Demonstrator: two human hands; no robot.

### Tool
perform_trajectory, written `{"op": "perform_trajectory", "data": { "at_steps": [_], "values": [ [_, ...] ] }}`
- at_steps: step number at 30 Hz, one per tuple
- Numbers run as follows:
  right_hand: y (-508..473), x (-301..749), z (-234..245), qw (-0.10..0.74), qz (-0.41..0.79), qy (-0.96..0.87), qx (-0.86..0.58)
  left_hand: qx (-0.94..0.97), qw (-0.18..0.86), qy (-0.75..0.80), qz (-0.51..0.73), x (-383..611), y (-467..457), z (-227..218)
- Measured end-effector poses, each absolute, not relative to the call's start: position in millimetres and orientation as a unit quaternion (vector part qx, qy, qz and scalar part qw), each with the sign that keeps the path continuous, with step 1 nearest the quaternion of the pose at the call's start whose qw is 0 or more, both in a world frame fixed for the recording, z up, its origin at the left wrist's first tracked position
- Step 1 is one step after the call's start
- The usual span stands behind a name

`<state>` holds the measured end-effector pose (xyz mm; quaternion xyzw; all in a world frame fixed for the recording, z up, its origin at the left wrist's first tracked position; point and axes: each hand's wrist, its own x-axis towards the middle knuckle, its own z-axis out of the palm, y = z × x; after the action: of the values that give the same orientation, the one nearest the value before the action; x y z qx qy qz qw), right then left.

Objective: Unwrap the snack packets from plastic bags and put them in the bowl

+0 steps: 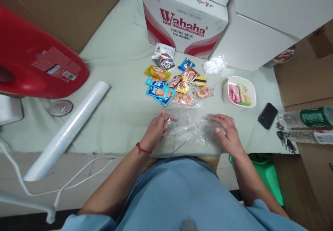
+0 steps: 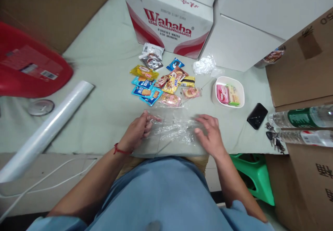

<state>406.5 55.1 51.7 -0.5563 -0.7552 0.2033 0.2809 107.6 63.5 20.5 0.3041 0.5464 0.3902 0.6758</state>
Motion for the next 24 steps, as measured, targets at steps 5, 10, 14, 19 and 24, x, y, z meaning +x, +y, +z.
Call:
{"op": "perform_trajectory", "data": {
  "at_steps": [5,10,14,19,24],
  "values": [
    [72.5,365.6,47.7,0.309,0.23,-0.759,-0.524,0.349,0.661,0.573,0.336,102.3,56.2,30.5],
    [114.1,383.4,56.3,0.311,0.536,-0.559,-0.552,0.456,0.63,0.591,0.214,63.4,57.0,40.7],
    [143.0,389.7,55.8,0.244,0.652,-0.471,-0.542,0.531,0.447,0.693,0.195,33.3,59.5,35.9],
    [153.7,369.5,41.4,0.198,0.647,-0.504,-0.537,0.612,0.002,0.724,0.318,42.2,42.3,33.5],
    [173.8,359.2,40.5,0.13,0.626,-0.572,-0.514,0.832,-0.014,0.47,0.294,74.8,36.0,19.5]
  ]
}}
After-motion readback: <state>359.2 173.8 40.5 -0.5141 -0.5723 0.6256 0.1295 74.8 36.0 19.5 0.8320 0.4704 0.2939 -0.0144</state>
